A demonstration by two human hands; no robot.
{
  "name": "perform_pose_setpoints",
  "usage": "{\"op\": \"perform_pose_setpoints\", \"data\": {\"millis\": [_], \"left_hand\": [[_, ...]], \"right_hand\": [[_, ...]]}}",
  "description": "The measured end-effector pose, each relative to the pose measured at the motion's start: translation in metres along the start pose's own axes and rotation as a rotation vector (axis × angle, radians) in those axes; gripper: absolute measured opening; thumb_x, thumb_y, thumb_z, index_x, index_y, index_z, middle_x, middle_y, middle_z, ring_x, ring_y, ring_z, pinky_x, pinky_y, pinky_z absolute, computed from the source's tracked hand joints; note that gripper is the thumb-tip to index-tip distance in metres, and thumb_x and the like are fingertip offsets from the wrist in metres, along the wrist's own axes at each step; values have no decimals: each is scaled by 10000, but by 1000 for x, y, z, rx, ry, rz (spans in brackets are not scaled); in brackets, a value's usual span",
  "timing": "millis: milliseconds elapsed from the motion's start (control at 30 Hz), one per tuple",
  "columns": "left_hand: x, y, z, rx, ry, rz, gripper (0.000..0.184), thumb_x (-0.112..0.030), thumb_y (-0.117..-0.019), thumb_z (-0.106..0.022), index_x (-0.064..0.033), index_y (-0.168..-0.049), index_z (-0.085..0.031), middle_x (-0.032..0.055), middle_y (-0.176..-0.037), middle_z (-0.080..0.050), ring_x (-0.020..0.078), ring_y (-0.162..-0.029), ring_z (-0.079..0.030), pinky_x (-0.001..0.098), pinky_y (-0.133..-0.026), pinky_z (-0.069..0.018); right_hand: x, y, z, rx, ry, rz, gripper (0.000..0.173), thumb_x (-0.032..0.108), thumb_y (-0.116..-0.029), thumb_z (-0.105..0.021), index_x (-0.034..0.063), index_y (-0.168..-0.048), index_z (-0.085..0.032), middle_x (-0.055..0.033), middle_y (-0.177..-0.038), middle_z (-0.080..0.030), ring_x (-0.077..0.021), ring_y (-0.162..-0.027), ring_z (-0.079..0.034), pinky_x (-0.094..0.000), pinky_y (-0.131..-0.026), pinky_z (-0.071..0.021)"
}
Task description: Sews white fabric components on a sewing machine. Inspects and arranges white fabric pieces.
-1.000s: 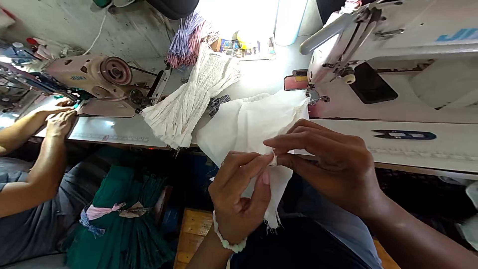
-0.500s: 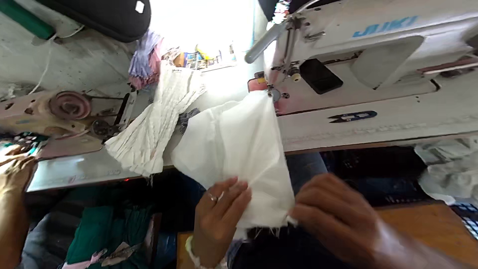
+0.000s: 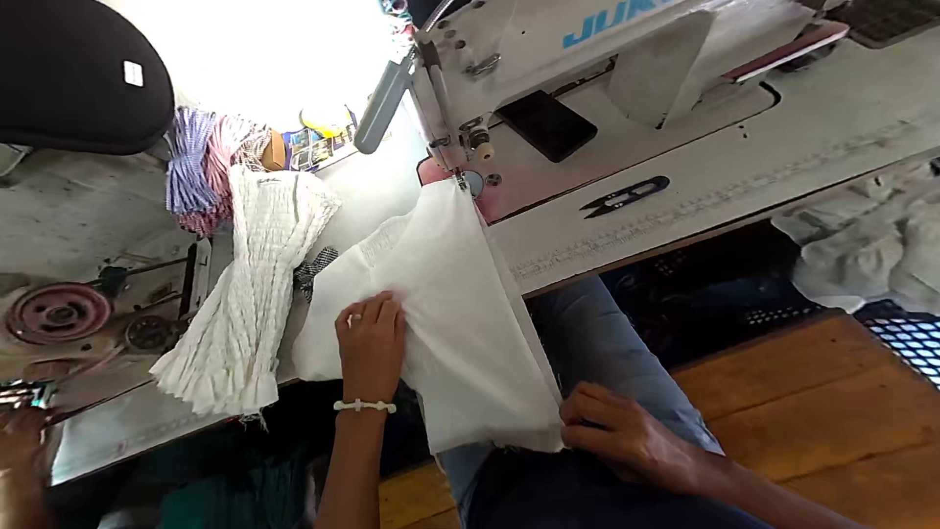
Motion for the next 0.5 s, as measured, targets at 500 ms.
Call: {"op": "perform_pose_setpoints", "data": {"millis": [500], "left_hand": [[-134,-152,-23,977,-318,-983,191,-43,-884,-757,-56,-1074,-745,135,-1115,-682,351,-1141,-605,527,-988,-444]], "right_hand": [[-4,-3,2,14,-12,2,141,101,-1003,-572,125,-913,-679,-57,-890,-637,-183,-846,-617,-245,-755,-531]]}}
Point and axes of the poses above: each hand's wrist, its own y-axis away from the middle knuckle, its own z-axis out of the back of the hand, x = y × z, the point moved 4 cm from there along -y, towards the middle knuckle
